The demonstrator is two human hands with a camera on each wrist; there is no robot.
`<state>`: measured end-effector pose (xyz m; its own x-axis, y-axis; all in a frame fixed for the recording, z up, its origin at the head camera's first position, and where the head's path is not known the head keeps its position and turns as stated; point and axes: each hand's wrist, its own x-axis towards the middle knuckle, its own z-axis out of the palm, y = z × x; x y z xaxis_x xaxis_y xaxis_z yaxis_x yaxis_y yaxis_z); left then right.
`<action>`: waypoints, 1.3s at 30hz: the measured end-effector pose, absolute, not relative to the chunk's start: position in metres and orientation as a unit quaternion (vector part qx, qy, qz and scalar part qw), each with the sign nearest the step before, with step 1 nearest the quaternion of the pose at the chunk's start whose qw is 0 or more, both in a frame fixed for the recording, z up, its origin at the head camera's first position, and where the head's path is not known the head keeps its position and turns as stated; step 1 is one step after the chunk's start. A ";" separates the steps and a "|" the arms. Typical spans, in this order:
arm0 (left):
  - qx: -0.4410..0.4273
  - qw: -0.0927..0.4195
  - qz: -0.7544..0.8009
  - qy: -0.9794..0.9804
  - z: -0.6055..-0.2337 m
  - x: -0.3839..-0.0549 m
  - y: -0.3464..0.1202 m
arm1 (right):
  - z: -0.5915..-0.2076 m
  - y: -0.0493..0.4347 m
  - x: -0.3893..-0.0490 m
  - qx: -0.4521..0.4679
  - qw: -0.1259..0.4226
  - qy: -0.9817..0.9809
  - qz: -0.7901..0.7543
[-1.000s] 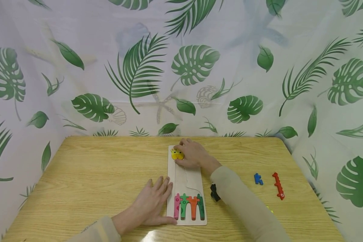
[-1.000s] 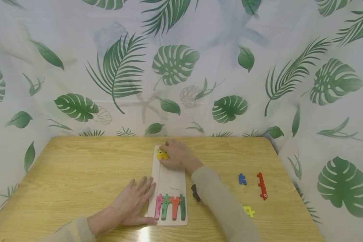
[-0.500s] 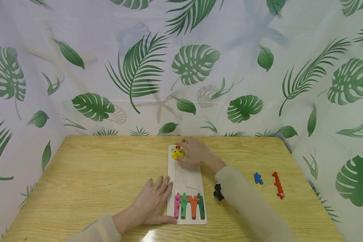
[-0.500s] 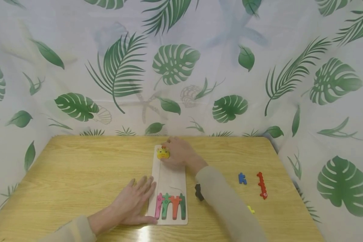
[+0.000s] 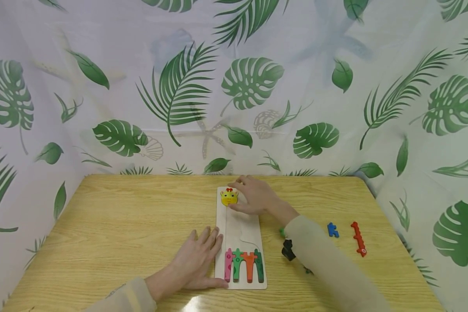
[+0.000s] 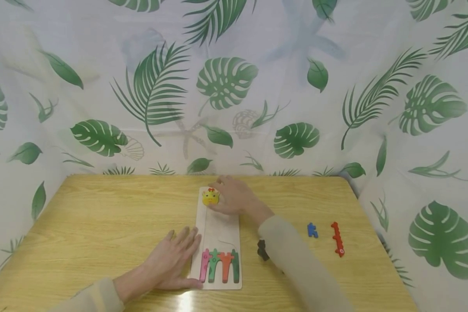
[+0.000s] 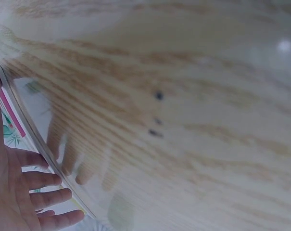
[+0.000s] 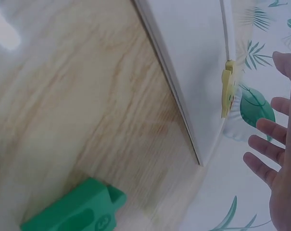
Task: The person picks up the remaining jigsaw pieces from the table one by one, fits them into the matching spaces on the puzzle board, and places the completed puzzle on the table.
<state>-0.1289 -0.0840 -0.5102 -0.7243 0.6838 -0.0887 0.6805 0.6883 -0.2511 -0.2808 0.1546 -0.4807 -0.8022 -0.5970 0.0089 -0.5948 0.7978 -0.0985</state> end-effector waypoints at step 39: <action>-0.368 0.003 0.133 -0.920 -0.511 -0.129 -0.084 | -0.445 0.192 -0.241 -0.383 -0.019 0.923 -0.034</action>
<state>-0.1294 -0.0845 -0.5111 -0.7291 0.6780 -0.0931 0.6766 0.6937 -0.2471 -0.2414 0.1924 -0.4450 -0.7060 -0.7056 0.0605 -0.7082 0.7045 -0.0475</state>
